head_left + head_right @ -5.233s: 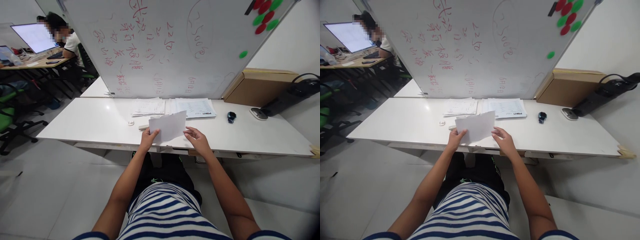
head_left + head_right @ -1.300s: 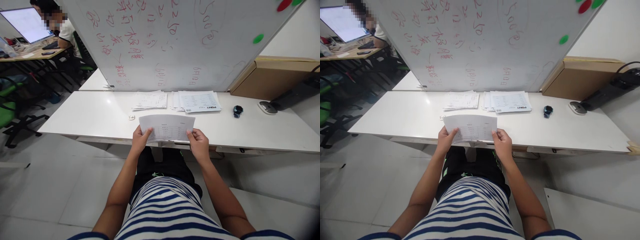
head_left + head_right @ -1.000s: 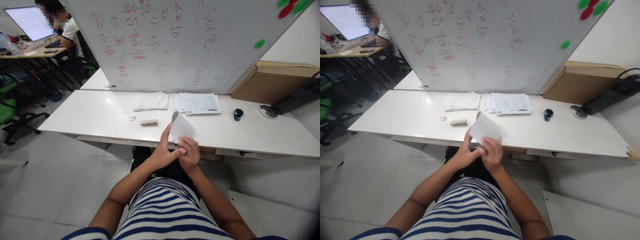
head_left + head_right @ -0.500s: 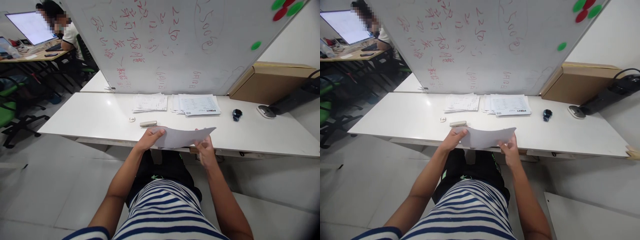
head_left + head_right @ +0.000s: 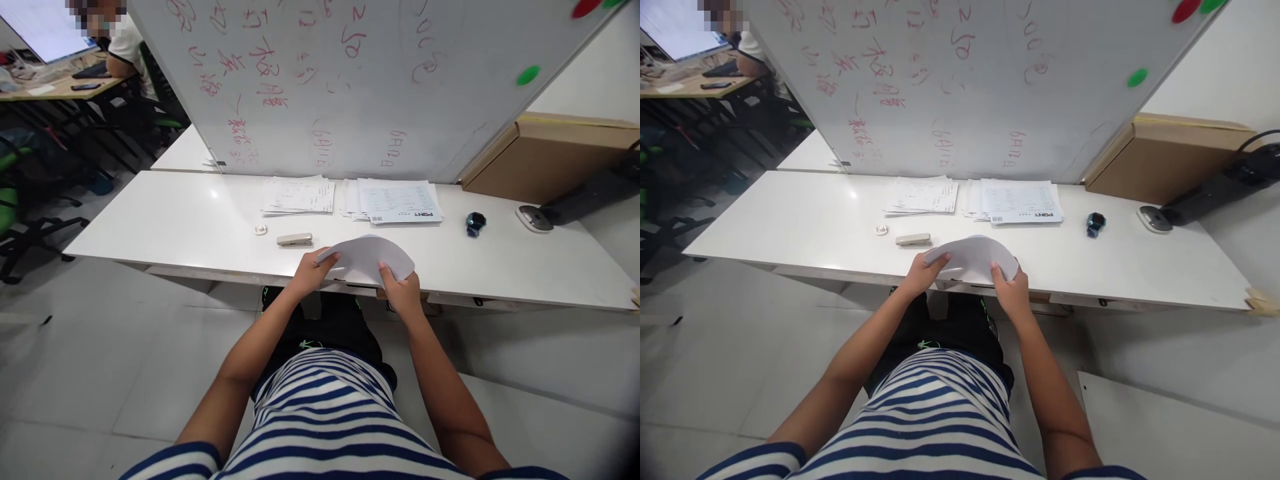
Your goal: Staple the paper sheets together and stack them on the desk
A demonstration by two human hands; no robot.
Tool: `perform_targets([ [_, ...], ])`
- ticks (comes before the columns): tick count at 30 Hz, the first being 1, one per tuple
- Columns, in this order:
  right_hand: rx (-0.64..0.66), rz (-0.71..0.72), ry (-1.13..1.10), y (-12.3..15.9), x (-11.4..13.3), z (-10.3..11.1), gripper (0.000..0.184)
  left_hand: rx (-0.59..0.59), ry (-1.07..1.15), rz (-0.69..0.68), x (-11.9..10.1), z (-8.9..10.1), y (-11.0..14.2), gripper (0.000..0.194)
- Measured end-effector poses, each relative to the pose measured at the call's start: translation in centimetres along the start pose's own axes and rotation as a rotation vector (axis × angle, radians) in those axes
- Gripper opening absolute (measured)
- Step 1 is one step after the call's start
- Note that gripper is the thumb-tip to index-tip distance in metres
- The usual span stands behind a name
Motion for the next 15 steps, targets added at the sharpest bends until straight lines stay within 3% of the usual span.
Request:
perform_targets([
  [3,0.024,-0.025,0.032,0.6,-0.5,-0.1,0.044,-0.035,0.013,0.004,0.2,-0.3,0.3,0.032],
  [5,-0.008,-0.049,0.098,0.7,-1.1,0.5,0.046,-0.082,0.082,-0.041,-0.2,0.0,0.4,0.043],
  [8,-0.012,-0.139,0.085,0.6,-2.4,1.6,0.046,-0.225,0.16,-0.128,-0.9,1.9,0.0,0.06],
  [12,0.133,-0.289,-0.078,0.1,-3.6,1.4,0.04,-0.413,-0.159,-0.194,-0.7,5.7,-2.5,0.043],
  [15,0.192,-0.319,-0.063,-0.6,-3.2,0.6,0.038,-0.41,-0.418,-0.214,0.0,7.4,-5.0,0.038],
])
Point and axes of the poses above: each hand's wrist, its own y-axis away from the middle knuckle, its own z-axis out of the back of the hand, x = y × z, the point moved 3 cm from there along -y, towards the middle knuckle, and after that the axes turned 12 degrees about z, right-handed, at the moved point
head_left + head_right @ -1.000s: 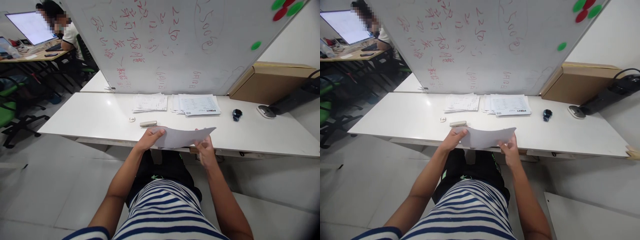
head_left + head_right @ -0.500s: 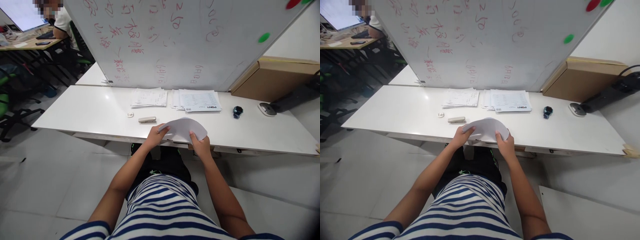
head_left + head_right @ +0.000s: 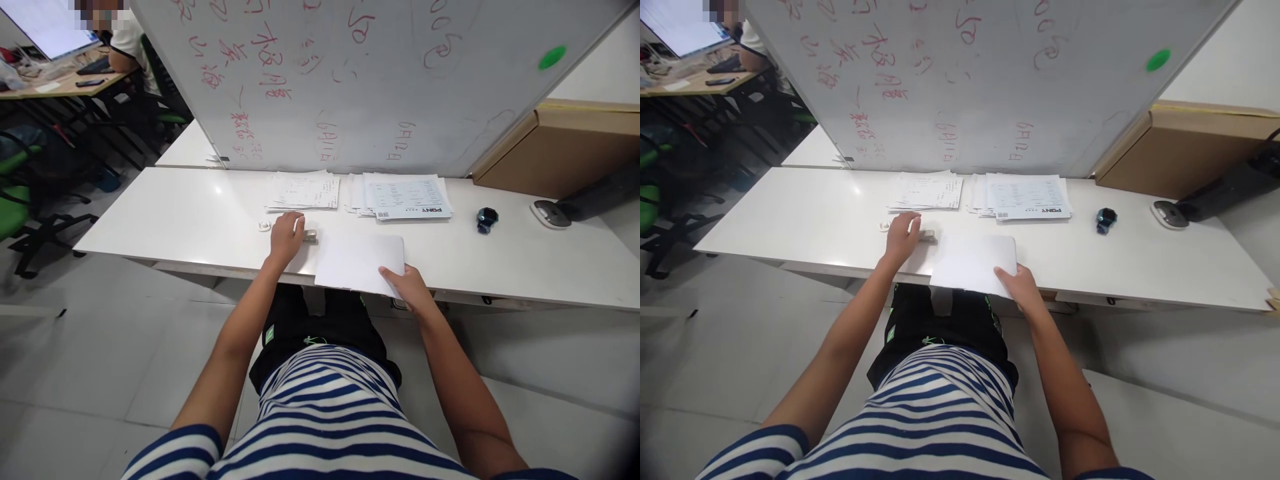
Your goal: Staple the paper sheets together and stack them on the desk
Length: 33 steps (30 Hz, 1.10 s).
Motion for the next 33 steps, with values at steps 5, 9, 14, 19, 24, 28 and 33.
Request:
perform_targets([
  [5,0.116,-0.06,0.037,-0.9,1.0,-0.9,0.042,0.096,-0.072,0.017,1.5,-1.4,-1.6,0.038],
  [9,0.124,-0.068,0.004,-1.7,1.2,-0.8,0.041,0.085,-0.134,0.071,1.9,-2.1,-1.6,0.035],
  [14,0.132,-0.101,-0.077,-2.8,0.8,-0.8,0.041,0.113,-0.155,0.102,2.4,-2.3,-1.8,0.035],
  [19,0.137,-0.115,-0.167,-3.3,0.0,-0.8,0.042,0.129,-0.153,0.122,2.8,-2.4,-1.9,0.035],
  [24,0.181,-0.109,-0.155,-3.4,-0.1,-1.0,0.044,0.12,-0.152,0.131,2.9,-2.5,-2.0,0.034],
  [28,0.195,-0.131,-0.124,-3.3,0.5,-1.1,0.044,0.124,-0.158,0.134,3.1,-2.7,-2.1,0.033],
  [33,0.203,-0.149,-0.114,-3.2,1.2,-1.3,0.042,0.142,-0.18,0.123,3.0,-2.8,-2.0,0.031],
])
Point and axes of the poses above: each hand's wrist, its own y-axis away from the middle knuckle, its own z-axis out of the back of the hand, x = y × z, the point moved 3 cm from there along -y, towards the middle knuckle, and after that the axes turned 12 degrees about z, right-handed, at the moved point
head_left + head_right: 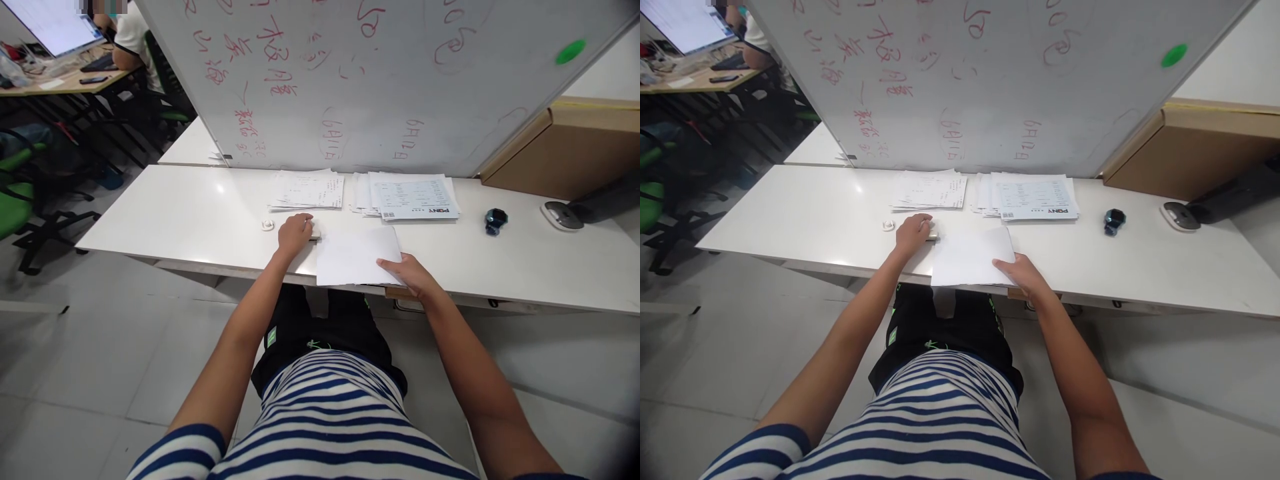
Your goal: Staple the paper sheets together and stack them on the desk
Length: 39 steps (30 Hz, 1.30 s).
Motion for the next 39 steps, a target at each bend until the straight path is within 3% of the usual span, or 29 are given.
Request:
perform_targets([
  [12,0.049,-0.038,0.07,-0.2,-0.1,0.0,0.047,0.023,-0.141,0.047,-0.6,0.4,0.5,0.031],
  [28,0.018,-0.014,0.08,-1.1,-1.7,0.3,0.047,0.055,-0.203,0.079,-1.3,0.4,0.3,0.03],
  [39,0.016,0.001,0.15,-1.1,-2.2,0.8,0.053,0.08,-0.298,-0.023,-1.9,-0.2,0.0,0.032],
])
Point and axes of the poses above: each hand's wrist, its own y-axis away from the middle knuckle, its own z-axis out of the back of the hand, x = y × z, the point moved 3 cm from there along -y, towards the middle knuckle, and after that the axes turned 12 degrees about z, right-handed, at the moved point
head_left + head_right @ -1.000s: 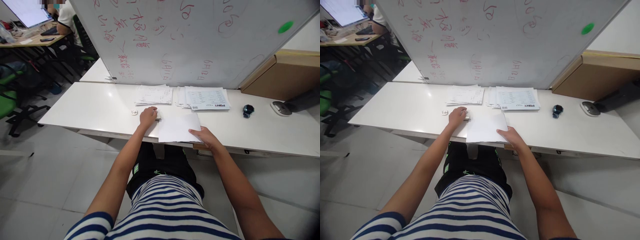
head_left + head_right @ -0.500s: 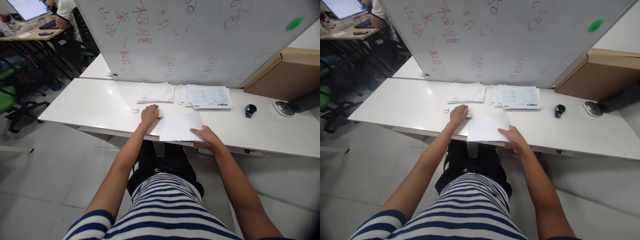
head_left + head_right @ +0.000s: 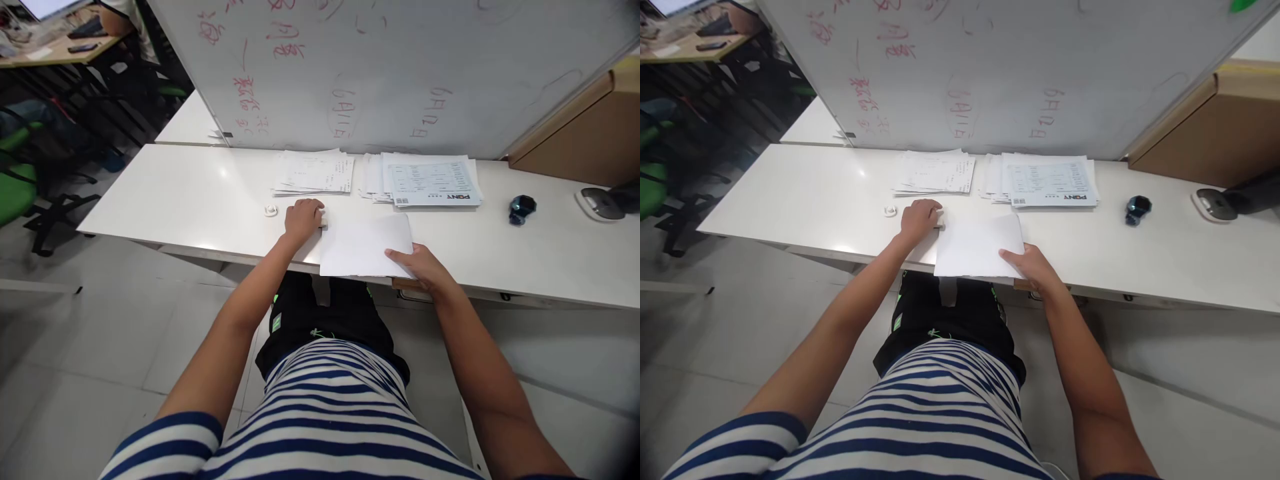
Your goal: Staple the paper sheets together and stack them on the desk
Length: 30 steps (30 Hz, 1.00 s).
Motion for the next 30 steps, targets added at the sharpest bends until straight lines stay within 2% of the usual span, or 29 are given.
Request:
perform_targets([
  [7,0.003,0.004,-0.044,0.7,1.2,-0.4,0.046,0.041,0.121,0.057,1.2,0.4,-0.2,0.031],
  [16,-0.028,0.001,-0.096,1.7,2.8,-0.7,0.041,0.1,0.228,0.167,1.5,0.9,0.1,0.029],
  [26,-0.271,0.208,-0.339,2.3,-0.2,0.1,0.05,0.077,0.245,0.179,1.6,1.0,0.0,0.029],
  [30,-0.288,0.235,-0.365,2.3,-0.7,-0.1,0.053,0.079,0.232,0.171,1.7,0.9,0.0,0.031],
])
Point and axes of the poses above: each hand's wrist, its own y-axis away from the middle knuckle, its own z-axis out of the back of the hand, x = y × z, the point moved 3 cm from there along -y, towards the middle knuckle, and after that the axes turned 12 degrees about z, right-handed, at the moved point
